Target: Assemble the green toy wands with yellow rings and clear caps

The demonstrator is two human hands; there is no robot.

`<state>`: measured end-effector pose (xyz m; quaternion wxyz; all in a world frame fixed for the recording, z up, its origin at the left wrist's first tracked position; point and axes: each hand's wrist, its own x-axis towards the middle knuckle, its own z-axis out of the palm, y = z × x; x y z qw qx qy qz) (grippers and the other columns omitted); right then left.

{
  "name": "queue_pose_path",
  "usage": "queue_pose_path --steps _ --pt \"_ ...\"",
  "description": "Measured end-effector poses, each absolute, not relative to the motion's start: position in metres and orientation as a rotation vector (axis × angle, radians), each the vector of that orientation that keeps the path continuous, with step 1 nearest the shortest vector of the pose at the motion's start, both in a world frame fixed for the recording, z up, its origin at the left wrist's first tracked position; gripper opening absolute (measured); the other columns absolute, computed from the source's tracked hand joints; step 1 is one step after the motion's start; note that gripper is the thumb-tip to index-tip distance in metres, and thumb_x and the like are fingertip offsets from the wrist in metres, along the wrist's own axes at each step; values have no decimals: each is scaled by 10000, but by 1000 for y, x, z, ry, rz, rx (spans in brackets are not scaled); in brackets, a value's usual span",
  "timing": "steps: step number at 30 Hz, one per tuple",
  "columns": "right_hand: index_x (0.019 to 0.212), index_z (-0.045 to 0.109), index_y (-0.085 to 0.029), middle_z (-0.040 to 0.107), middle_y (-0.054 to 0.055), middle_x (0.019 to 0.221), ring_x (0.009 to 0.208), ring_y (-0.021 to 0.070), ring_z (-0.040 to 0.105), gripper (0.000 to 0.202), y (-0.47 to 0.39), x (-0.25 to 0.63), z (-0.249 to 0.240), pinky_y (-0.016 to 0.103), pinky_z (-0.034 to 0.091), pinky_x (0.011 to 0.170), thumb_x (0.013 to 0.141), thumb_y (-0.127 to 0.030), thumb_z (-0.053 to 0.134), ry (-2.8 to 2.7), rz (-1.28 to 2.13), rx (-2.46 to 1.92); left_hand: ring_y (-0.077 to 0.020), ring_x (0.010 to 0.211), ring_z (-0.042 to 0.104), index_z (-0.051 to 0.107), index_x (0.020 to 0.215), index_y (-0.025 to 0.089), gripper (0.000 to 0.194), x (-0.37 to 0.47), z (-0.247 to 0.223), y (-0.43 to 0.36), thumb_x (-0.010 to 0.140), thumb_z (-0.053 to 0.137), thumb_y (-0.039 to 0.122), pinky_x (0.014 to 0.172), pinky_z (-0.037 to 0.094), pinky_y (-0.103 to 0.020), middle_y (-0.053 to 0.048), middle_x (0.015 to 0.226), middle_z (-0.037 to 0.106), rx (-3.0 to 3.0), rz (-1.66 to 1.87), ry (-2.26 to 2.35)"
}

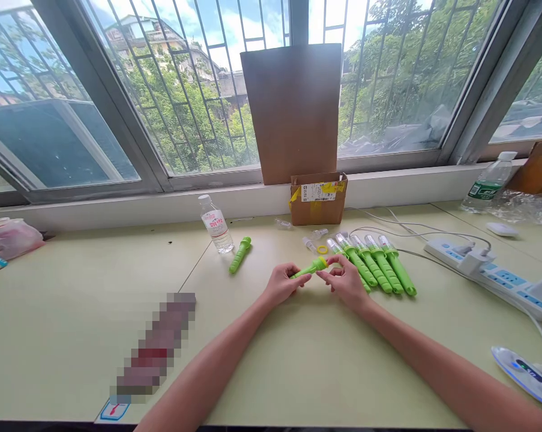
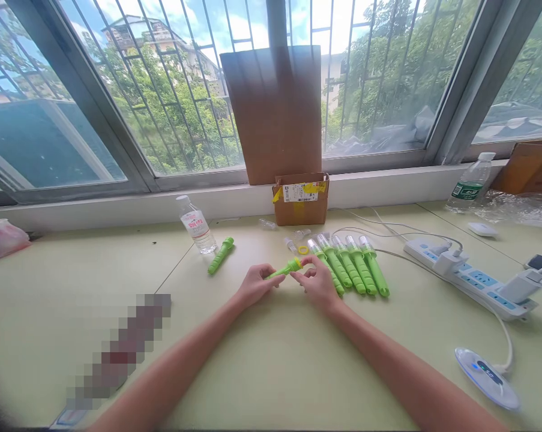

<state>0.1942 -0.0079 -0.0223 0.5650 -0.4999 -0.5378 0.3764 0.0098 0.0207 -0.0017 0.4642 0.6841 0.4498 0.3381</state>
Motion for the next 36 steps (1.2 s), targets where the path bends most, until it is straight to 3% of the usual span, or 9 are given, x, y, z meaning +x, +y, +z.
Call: queue_pose_path --steps 4,9,17,24,26,29,36 --pt "880 480 -230 599 -16 713 600 176 626 452 -9 194 -18 218 468 358 626 -517 719 -1293 910 -1154 -57 359 455 572 711 143 420 7 -2 23 708 613 561 372 309 -184 -10 606 633 1657 756 1078" --pt "865 467 -216 618 40 929 670 194 666 454 -8 192 -20 271 547 430 633 -518 716 -1272 935 -1103 -57 363 463 576 695 141 453 6 -1 24 755 544 588 372 318 -181 -33 631 658 1691 678 1038" --pt "799 492 -201 662 15 664 597 206 669 487 -4 195 -27 369 577 613 582 -552 751 -1255 876 -1093 -46 354 422 574 691 140 481 6 4 24 776 496 607 351 289 -181 -33 654 659 1740 624 1049" --pt "783 492 -201 683 63 797 616 200 667 465 -7 193 -24 372 579 616 605 -555 735 -1260 850 -1065 -56 387 437 487 753 178 388 9 4 21 630 726 457 366 317 -175 29 586 611 1684 775 1083" --pt "801 496 -200 679 66 849 625 197 667 484 -6 193 -26 372 586 609 590 -558 743 -1271 844 -1056 -68 408 475 470 706 174 383 10 4 20 636 724 451 373 347 -179 15 590 615 1664 797 1088" --pt "852 504 -200 657 32 773 631 195 658 492 -5 195 -28 373 591 598 599 -545 745 -1305 846 -1067 -88 442 534 495 687 160 375 10 4 19 648 712 463 392 381 -183 -13 626 638 1652 787 1083" --pt "892 521 -200 611 19 808 662 165 623 382 -6 197 -27 316 579 530 688 -472 696 -1329 836 -1100 -112 484 586 588 744 141 405 6 4 23 742 574 545 363 337 -169 -50 697 663 1684 707 1093"
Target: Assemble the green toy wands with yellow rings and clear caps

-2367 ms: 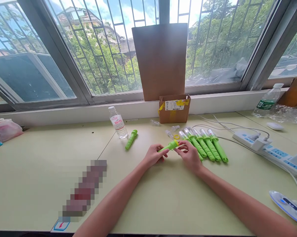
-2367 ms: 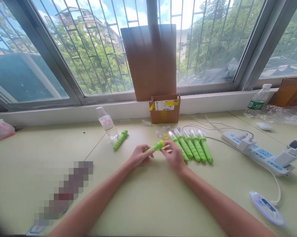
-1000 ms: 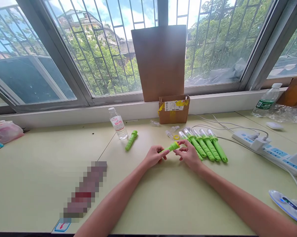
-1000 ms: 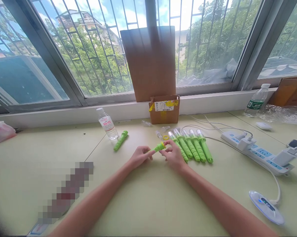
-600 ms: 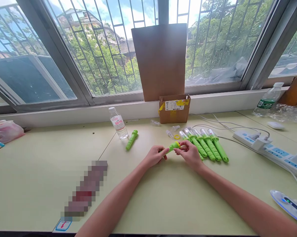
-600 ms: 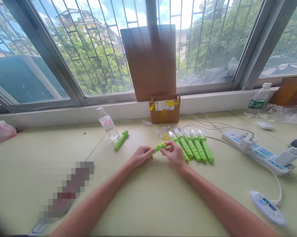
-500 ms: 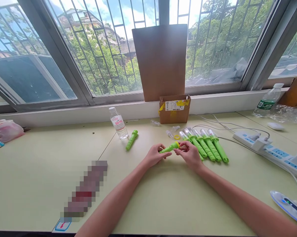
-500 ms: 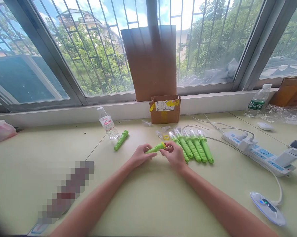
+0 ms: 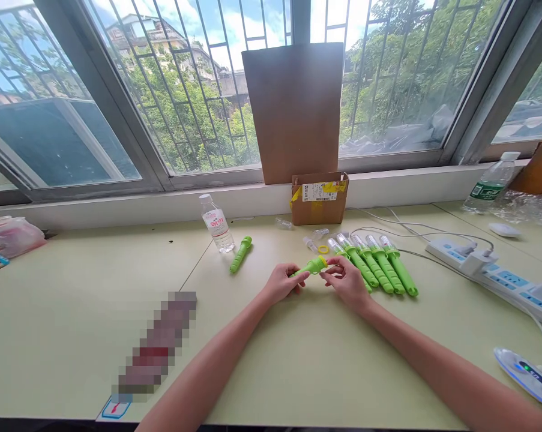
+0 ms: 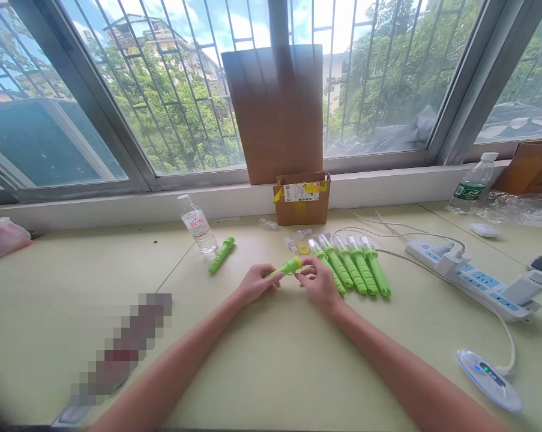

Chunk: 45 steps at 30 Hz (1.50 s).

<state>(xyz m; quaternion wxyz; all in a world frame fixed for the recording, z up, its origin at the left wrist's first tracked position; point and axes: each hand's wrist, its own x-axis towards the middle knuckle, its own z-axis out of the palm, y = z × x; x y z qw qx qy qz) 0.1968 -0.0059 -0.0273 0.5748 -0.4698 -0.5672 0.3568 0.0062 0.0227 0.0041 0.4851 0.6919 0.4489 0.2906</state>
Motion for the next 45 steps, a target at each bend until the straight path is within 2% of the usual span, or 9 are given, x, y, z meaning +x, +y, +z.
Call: queue_pose_path --steps 7,13,17,26,31,33,36,40,45 --pt "943 477 -226 580 53 983 698 186 627 442 -13 192 -22 256 517 383 660 -475 708 -1341 849 -1179 -96 453 540 571 696 145 441 4 2 24 770 520 577 390 345 -182 -39 632 648 1698 641 1030" --pt "825 462 -213 590 73 1095 671 163 637 445 -11 191 -21 265 539 448 642 -537 708 -1293 852 -1108 -83 443 515 564 726 148 446 4 2 24 785 502 585 408 358 -188 -41 656 659 1709 610 1002" --pt "811 474 -206 603 80 1088 676 164 641 449 -9 193 -23 275 548 490 642 -549 708 -1293 852 -1094 -75 429 500 567 744 144 461 4 3 24 789 490 596 412 371 -187 -38 657 657 1700 589 1005" --pt "885 473 -217 585 84 1125 657 152 629 367 -10 194 -22 281 541 501 705 -441 701 -1369 781 -1059 -28 286 295 600 827 129 553 1 10 24 807 406 646 298 185 -186 14 534 583 1650 563 1009" --pt "882 476 -219 588 79 1116 650 147 625 301 -12 193 -21 284 535 505 742 -396 675 -1374 743 -1023 -35 301 294 509 870 181 403 2 14 20 731 598 549 307 169 -173 50 522 584 1610 583 1000" --pt "885 479 -217 588 80 1118 647 146 627 296 -13 191 -20 281 532 502 744 -389 674 -1373 725 -1022 -34 313 308 481 825 192 373 3 14 18 696 658 495 311 182 -170 55 544 593 1596 616 1002" --pt "890 472 -218 586 81 1124 644 144 628 298 -14 190 -21 273 527 492 746 -383 674 -1374 704 -1025 -31 339 343 462 712 183 356 6 12 17 679 681 462 318 207 -170 63 543 557 1559 705 1016" --pt "893 461 -219 582 82 1133 637 139 624 304 -13 190 -22 273 527 486 748 -383 672 -1370 684 -1031 -42 359 386 484 672 175 350 10 10 16 658 700 449 342 260 -171 85 472 466 1553 768 1035" --pt "895 462 -218 586 83 1128 631 138 623 303 -13 191 -21 283 533 499 752 -388 667 -1372 681 -1039 -40 368 400 506 663 166 337 11 10 16 638 720 425 363 309 -174 75 495 488 1535 792 1047"
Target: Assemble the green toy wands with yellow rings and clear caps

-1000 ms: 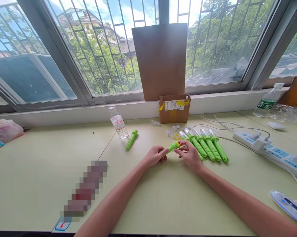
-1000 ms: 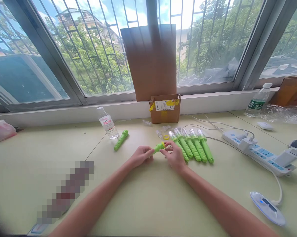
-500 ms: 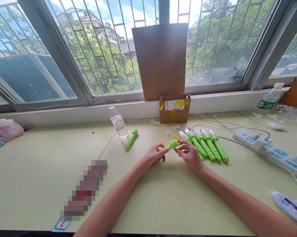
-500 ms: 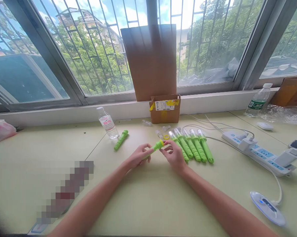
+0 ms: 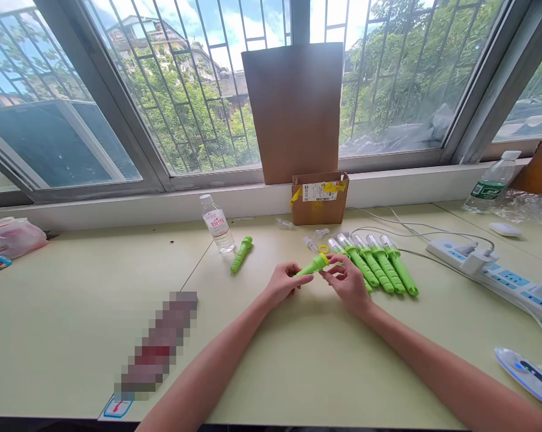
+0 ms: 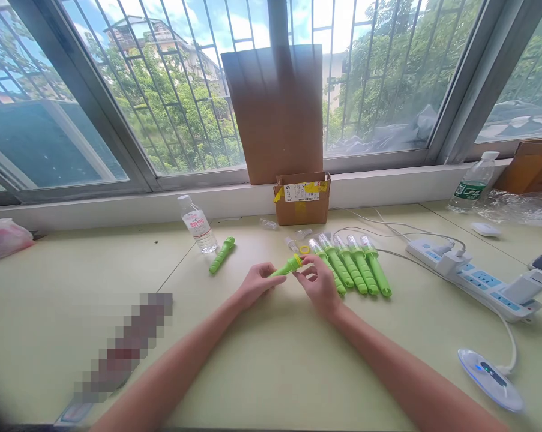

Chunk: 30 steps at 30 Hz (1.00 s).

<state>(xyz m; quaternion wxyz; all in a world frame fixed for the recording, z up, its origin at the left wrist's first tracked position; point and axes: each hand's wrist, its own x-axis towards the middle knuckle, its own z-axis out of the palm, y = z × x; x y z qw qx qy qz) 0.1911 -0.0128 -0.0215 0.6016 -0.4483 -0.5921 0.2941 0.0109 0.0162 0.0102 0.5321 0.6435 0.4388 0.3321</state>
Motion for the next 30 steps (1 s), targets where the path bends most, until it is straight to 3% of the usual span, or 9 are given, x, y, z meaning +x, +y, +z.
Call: queue_pose_path --steps 10,22,30 --pt "889 462 -221 586 83 1129 615 137 621 299 -13 191 -22 284 529 493 750 -388 668 -1364 689 -1037 -52 426 422 538 680 154 358 10 7 19 638 715 462 364 352 -178 45 581 508 1563 800 1025" --pt "884 471 -215 591 86 1112 617 140 626 326 -13 191 -22 286 538 500 741 -432 668 -1357 688 -1034 -45 380 355 555 684 158 373 10 9 19 635 701 498 365 263 -178 72 473 442 1563 772 1045" --pt "896 475 -212 579 103 1124 627 146 627 383 -14 191 -19 281 532 480 729 -507 653 -1363 654 -1055 -65 408 400 596 673 141 417 9 10 17 699 607 558 400 293 -196 43 487 480 1643 730 1008"
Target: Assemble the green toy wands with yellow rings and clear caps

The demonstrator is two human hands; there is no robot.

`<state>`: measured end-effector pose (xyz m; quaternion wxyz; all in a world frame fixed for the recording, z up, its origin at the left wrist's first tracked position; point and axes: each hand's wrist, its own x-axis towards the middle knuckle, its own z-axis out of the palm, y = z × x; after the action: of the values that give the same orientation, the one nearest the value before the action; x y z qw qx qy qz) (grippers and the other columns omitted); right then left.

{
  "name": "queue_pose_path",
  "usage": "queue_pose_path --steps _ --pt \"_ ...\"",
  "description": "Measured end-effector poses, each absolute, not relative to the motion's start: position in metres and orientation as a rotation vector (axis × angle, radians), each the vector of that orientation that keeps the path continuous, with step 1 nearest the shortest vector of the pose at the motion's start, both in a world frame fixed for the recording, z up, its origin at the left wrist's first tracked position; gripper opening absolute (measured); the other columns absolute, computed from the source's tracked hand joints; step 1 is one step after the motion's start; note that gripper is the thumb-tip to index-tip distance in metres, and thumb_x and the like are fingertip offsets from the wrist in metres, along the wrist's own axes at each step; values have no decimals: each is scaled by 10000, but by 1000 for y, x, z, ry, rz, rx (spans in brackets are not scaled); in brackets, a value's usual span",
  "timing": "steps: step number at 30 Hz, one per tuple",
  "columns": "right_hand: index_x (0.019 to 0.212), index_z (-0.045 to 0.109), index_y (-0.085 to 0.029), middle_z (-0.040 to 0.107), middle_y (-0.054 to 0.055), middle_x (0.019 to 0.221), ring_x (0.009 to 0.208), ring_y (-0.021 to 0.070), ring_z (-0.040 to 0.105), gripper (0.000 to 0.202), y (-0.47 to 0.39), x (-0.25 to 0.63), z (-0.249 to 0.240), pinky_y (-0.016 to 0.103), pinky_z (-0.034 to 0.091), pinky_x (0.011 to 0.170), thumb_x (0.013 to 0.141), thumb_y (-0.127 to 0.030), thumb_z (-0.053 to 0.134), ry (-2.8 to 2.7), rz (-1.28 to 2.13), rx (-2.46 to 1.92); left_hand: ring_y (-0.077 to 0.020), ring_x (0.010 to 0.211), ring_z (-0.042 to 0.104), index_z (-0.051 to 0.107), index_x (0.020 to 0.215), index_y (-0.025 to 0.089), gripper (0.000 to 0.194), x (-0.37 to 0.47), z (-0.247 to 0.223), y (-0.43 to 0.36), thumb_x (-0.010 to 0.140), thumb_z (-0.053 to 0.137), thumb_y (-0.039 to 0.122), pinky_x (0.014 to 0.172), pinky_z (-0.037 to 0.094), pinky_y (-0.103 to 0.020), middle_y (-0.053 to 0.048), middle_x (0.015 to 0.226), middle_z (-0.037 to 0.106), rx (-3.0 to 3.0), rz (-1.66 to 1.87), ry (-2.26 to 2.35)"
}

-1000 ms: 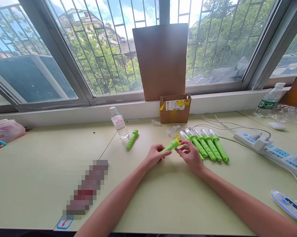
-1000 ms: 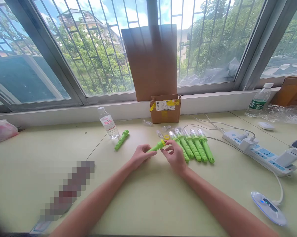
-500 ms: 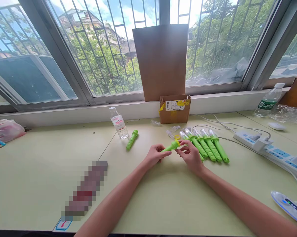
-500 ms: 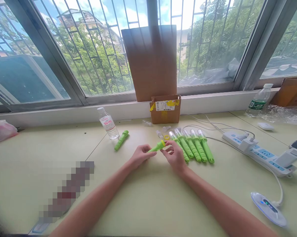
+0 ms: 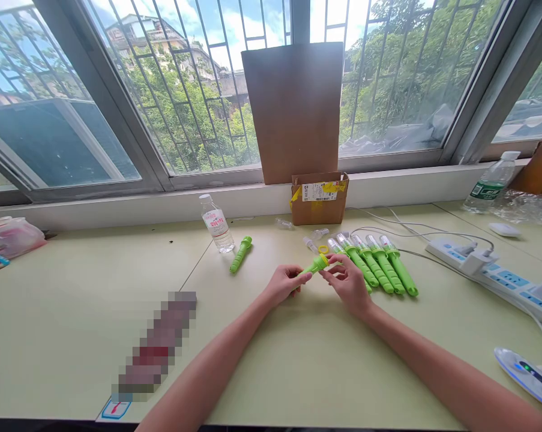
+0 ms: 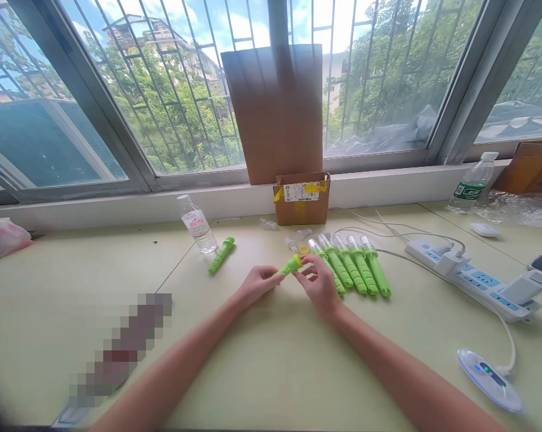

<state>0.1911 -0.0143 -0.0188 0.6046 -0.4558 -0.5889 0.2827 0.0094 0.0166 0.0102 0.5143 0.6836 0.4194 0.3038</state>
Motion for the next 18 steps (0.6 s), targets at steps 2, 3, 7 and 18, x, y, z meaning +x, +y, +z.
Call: queue_pose_path --steps 2,3,7,18 --pt "897 475 -212 573 107 1132 633 150 631 381 -14 191 -19 281 530 474 735 -513 643 -1369 656 -1056 -59 386 367 587 643 140 447 9 9 17 724 567 579 396 271 -199 49 458 445 1668 706 1007" --pt "899 475 -213 571 109 1136 636 153 634 379 -14 191 -19 284 532 471 738 -513 641 -1374 661 -1057 -57 375 353 589 639 139 460 9 8 17 734 551 587 394 259 -201 53 445 427 1675 695 1016" --pt "910 470 -213 568 108 1138 651 165 643 388 -12 191 -20 304 556 478 729 -501 657 -1381 695 -1052 -55 365 352 606 660 132 481 9 4 19 757 521 596 391 239 -203 52 446 422 1687 688 1046" --pt "846 495 -196 592 124 1127 655 179 657 390 -12 190 -22 353 603 527 702 -503 687 -1347 705 -1066 -42 365 380 520 823 183 395 12 9 14 626 736 448 373 275 -170 79 520 514 1623 771 1035"
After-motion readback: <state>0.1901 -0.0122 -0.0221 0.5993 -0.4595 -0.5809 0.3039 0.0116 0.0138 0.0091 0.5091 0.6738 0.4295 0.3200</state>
